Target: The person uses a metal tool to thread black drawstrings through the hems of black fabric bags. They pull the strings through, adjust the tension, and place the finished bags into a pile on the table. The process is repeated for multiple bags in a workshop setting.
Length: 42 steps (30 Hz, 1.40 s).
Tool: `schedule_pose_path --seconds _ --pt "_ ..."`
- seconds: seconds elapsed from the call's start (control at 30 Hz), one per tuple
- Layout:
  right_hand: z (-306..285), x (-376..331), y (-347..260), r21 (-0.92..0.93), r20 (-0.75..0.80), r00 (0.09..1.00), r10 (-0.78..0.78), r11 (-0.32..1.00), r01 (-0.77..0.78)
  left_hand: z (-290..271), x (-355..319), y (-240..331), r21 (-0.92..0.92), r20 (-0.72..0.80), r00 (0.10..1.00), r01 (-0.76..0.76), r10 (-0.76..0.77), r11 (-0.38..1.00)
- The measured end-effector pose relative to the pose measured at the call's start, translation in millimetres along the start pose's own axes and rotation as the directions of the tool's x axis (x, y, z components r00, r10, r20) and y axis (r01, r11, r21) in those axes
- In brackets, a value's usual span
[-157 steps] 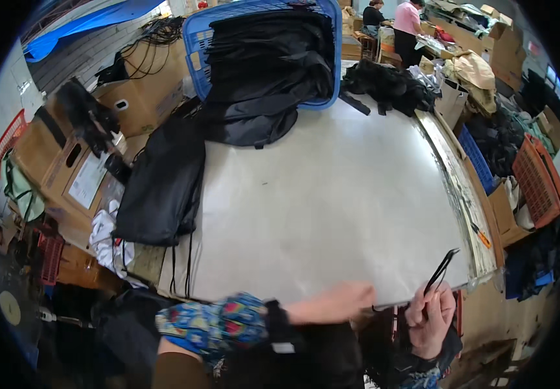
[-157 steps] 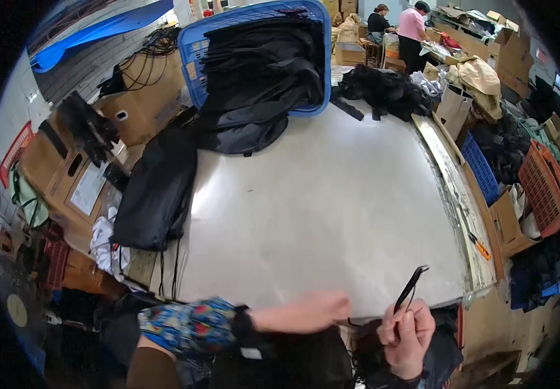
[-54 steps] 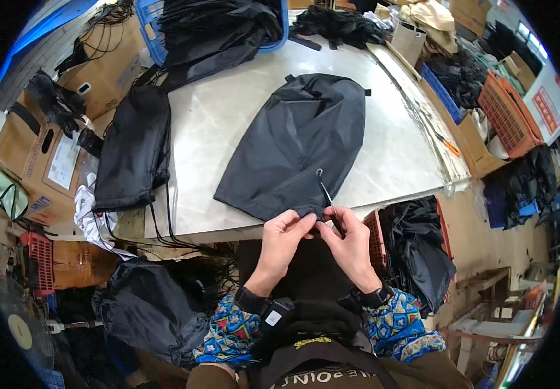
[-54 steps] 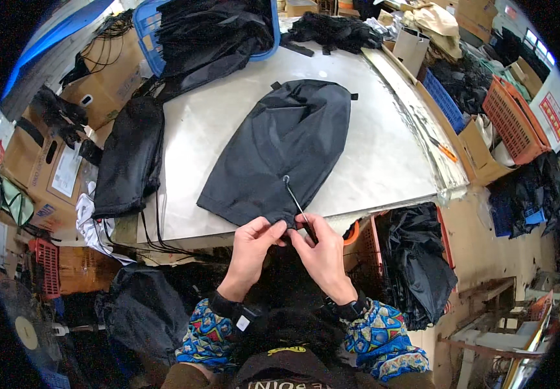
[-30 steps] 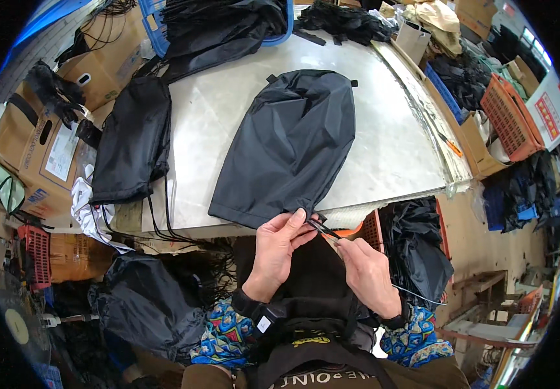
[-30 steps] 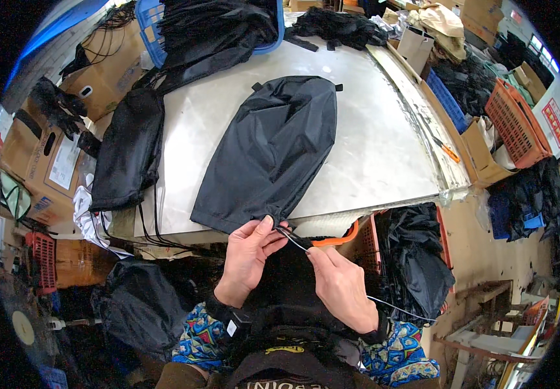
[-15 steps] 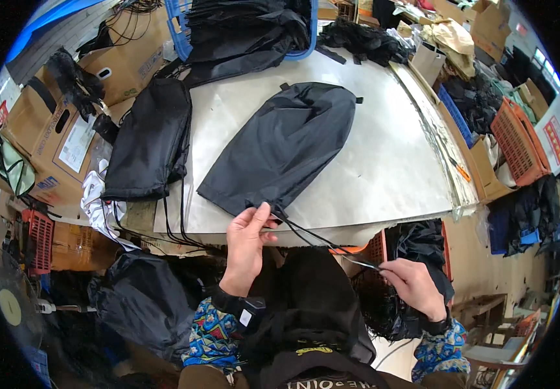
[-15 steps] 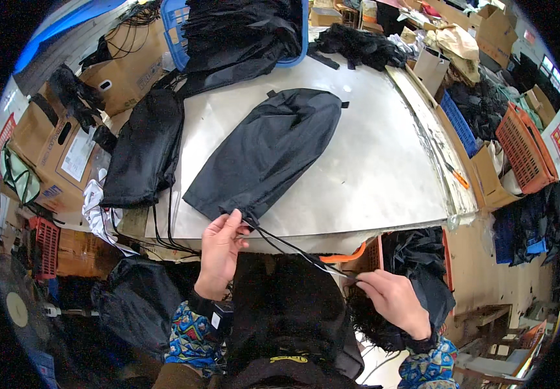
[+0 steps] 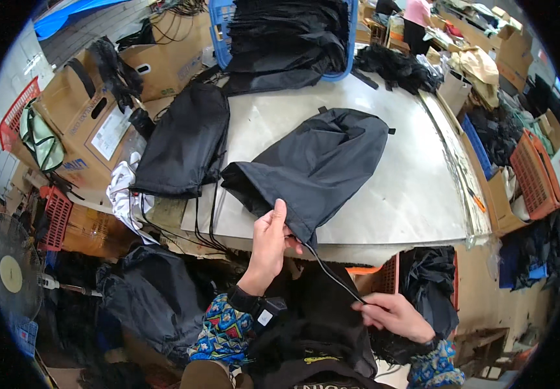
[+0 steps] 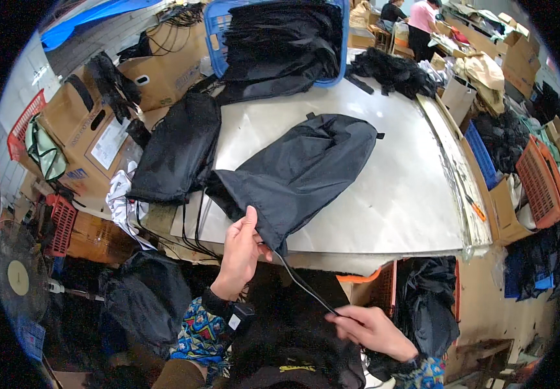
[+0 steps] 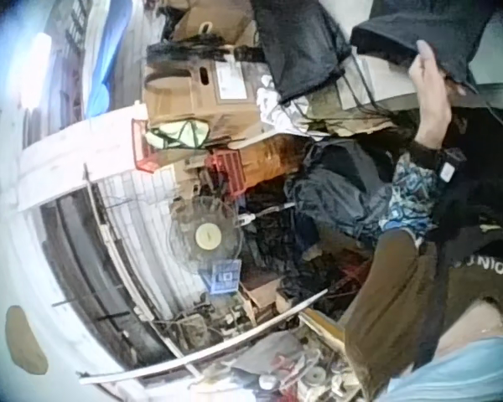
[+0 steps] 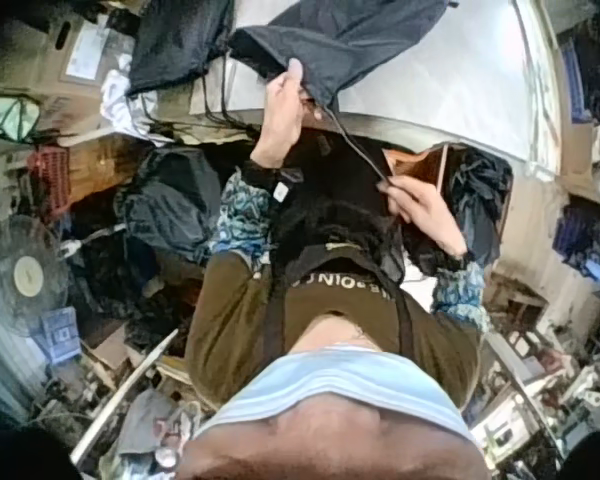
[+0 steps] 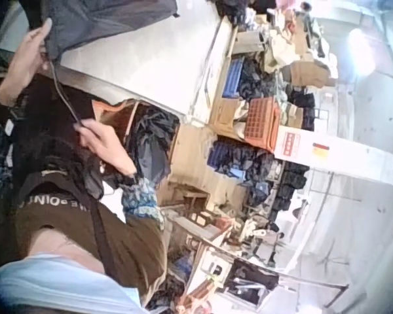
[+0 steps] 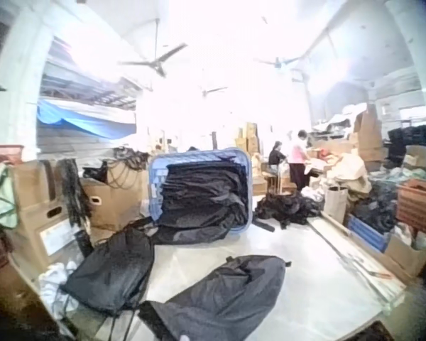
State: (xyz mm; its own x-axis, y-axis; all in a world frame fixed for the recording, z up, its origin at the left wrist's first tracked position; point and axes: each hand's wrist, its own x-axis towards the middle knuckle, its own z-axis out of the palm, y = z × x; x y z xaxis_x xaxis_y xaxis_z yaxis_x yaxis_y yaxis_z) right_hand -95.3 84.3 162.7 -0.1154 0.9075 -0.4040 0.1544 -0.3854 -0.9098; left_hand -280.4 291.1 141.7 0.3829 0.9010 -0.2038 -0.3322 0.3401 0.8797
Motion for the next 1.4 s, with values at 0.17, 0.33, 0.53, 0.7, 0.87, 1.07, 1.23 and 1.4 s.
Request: schedule_pose_path --seconds 0.17,0.33,0.53,0.7,0.87,1.07,1.23,1.4 --pt "-2 -11 11 0.353 -0.129 0.99 0.056 0.936 -0.007 13 -14 -18 0.417 0.21 0.975 -0.016 -0.079 0.909" --pt "11 37 6 0.596 -0.202 0.975 0.094 0.802 0.047 29 -44 -68 0.58 0.574 0.817 -0.449 0.05 0.68" --pt "8 61 19 -0.543 -0.28 0.722 -0.633 0.724 0.424 56 -20 -27 0.121 0.334 0.914 -0.284 0.23 0.951" --pt "-49 25 -69 -0.561 -0.666 0.268 -0.696 0.704 0.435 50 -10 -11 0.577 0.577 0.626 -0.767 0.524 0.281" --pt "-60 -1 -76 -0.375 -0.796 0.007 -0.605 0.502 0.779 64 -15 -26 0.54 0.815 0.491 -0.836 0.308 -0.097" --pt "-131 -81 47 -0.249 -0.949 -0.313 0.028 0.541 0.804 -12 49 -29 0.477 0.75 0.661 -0.561 -0.02 -0.676" --pt "-191 -245 205 -0.333 -0.754 -0.64 0.15 0.752 0.569 -81 105 10 0.545 0.703 0.711 -0.545 -0.006 -0.638" --pt "-129 -164 148 0.109 -0.966 -0.195 0.172 0.949 0.297 -65 64 1 0.809 0.588 0.792 -0.575 0.166 -0.124"
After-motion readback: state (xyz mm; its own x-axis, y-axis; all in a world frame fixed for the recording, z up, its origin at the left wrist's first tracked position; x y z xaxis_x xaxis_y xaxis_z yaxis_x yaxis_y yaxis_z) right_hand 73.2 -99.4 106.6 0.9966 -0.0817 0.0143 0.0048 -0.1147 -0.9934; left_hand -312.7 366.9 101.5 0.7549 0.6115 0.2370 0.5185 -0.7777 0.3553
